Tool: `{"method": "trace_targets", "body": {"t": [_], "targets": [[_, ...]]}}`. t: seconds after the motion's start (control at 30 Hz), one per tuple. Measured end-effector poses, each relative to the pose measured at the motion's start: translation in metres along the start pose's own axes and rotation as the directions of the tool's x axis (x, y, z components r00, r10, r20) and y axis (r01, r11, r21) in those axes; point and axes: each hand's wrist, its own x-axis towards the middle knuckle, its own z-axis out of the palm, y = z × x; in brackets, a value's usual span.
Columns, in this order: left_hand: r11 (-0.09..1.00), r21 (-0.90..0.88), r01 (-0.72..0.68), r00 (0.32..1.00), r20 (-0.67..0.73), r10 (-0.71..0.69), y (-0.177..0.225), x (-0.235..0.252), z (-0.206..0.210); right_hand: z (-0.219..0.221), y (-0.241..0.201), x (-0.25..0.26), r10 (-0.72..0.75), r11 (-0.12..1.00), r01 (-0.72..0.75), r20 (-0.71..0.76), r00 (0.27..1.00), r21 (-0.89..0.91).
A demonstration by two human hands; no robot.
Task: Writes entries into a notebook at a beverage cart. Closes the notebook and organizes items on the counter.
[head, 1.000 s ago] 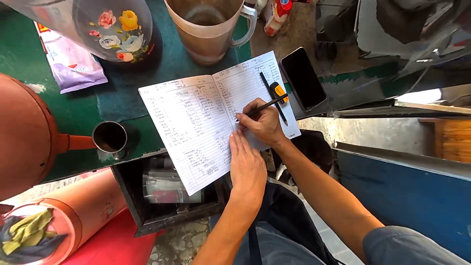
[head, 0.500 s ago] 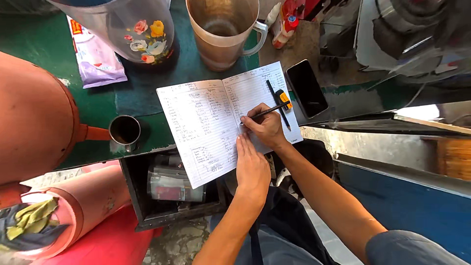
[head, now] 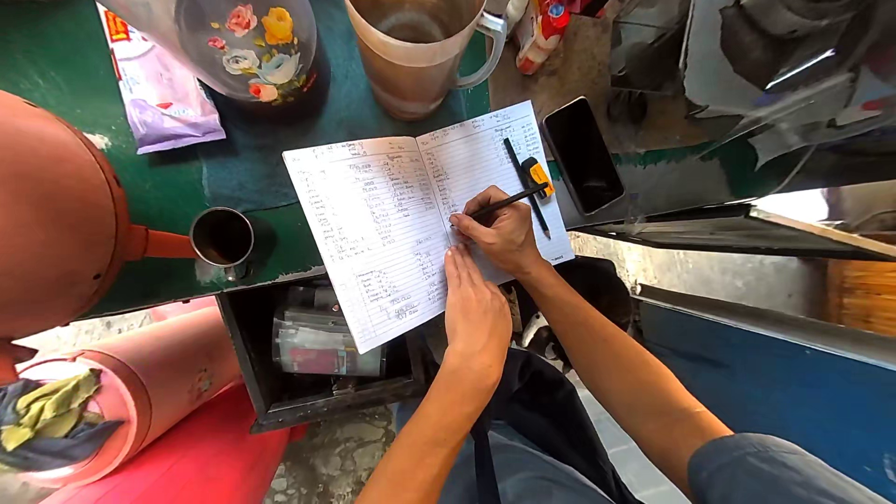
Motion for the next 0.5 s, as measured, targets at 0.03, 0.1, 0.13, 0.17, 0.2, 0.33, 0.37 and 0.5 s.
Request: {"method": "trace_targets", "body": {"t": [0.03,0.1,0.13,0.17,0.2,0.33,0.37,0.5], "targets": [[1.000,-0.004,-0.001,1.000,0.004,0.001,0.000,0.000,0.000,0.001,-0.001,-0.003,0.007,1.000,-0.007,-0.010,1.000,-0.012],[1.000,-0.020,-0.002,1.000,0.017,0.003,0.000,0.001,0.000,0.000,-0.003,-0.001,0.035,0.996,-0.032,-0.041,0.999,0.088],[1.000,-0.020,-0.003,1.000,0.017,0.003,-0.001,0.001,-0.001,-0.002,-0.003,0.001,0.051,0.988,-0.042,-0.056,0.997,0.151],[1.000,-0.015,-0.005,1.000,0.012,0.005,0.000,0.001,-0.001,-0.005,-0.004,0.003,0.064,0.981,-0.052,-0.060,0.996,0.188],[1.000,-0.011,-0.005,1.000,0.007,0.006,0.000,0.001,-0.001,-0.007,-0.005,0.003,0.069,0.978,-0.058,-0.053,0.996,0.198],[1.000,-0.004,0.002,1.000,0.007,-0.002,0.000,0.001,0.000,-0.011,-0.005,0.004,0.053,0.991,-0.057,0.037,0.998,0.117],[1.000,0.000,0.000,1.000,0.015,0.000,0.000,0.001,0.000,-0.012,-0.003,0.004,0.045,0.994,-0.051,0.057,0.997,0.098],[1.000,0.001,-0.009,1.000,0.010,0.009,-0.001,0.001,0.000,-0.013,0.000,0.005,0.032,0.997,-0.036,0.065,0.997,0.068]]}}
